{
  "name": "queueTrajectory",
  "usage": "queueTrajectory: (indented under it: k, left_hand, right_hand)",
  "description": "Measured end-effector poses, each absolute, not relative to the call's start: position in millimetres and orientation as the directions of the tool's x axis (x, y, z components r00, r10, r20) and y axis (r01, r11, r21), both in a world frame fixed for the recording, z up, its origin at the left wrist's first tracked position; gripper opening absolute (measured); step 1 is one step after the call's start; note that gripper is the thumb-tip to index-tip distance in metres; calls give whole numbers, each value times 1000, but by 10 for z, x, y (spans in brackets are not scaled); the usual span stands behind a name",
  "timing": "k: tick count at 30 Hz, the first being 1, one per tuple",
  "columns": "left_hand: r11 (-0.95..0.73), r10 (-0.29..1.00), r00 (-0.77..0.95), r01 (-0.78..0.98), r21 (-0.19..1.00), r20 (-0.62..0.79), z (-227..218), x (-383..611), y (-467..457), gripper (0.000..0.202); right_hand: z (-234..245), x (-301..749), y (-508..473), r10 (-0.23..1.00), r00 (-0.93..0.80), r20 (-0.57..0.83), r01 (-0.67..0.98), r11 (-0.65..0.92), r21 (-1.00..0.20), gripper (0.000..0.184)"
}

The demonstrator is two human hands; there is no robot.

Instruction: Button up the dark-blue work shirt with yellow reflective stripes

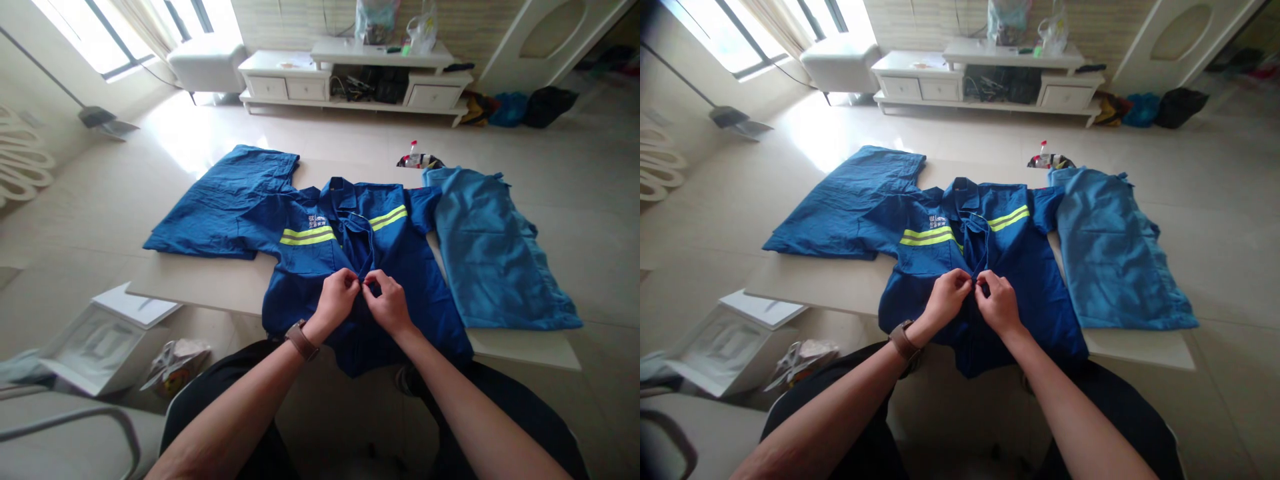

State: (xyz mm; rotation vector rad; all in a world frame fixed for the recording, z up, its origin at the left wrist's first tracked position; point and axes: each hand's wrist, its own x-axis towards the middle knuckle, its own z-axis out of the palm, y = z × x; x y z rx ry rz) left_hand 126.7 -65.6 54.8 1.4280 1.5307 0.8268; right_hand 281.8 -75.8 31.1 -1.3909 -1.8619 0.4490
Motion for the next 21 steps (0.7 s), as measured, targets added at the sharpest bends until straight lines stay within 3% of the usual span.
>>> queueTrajectory:
  k: [6,11,16,21]
  left_hand:
    - [158,987,-13,239,958,-159,445,1293,-603,9]
    - [176,983,29,121,977,-180,373,1331,-585,8]
    - [205,973,74,142,968,-217,397,1324,-578,19]
    - [89,987,84,431,898,-137,507,1260,-605,26]
  right_hand:
    - [351,2820,-678,988,42,150,353,126,-927,16]
    - [273,2815,-639,996,91,-4,105,-14,-994,30]
    - [249,2815,-644,995,89,-34,83,-41,-996,31]
    - [238,2805,-669,998,60,-16,186,-27,-982,29]
